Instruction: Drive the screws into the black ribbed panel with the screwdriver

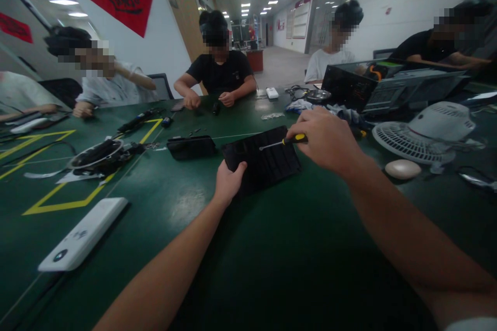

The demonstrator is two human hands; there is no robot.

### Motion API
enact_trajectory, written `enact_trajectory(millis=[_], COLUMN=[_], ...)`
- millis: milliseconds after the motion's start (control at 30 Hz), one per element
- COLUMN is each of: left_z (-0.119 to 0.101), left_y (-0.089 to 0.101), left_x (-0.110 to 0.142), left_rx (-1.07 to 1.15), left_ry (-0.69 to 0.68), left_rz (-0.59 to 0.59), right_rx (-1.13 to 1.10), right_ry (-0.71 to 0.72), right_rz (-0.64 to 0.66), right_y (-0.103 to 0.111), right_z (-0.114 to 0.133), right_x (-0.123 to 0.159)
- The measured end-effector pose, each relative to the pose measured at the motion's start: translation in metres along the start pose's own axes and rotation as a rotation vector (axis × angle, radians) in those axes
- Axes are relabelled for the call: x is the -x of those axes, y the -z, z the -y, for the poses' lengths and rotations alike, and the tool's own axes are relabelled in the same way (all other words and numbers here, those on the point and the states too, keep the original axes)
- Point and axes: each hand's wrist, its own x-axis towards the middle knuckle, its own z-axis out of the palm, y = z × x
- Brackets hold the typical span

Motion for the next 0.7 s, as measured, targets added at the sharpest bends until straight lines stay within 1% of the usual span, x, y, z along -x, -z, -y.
enact_trajectory(millis=[333, 567, 700], left_z=[0.0003, 0.0021, -0.0006], left_y=[0.001, 0.0002, 0.0003], left_x=[-0.002, -0.0027, -0.0015], left_rx=[-0.058, -0.046, -0.047], left_ry=[0.001, -0.001, 0.011], left_rz=[-0.022, -0.018, -0.024], right_rx=[0.017, 0.014, 0.003], right_ry=[-0.008, -0.008, -0.012], right_rz=[-0.028, -0.028, -0.023], right_y=[0.0011, 0.0012, 0.001], right_z=[-0.0032, -0.0037, -0.0031], right_x=[-0.0004, 0.0, 0.0003])
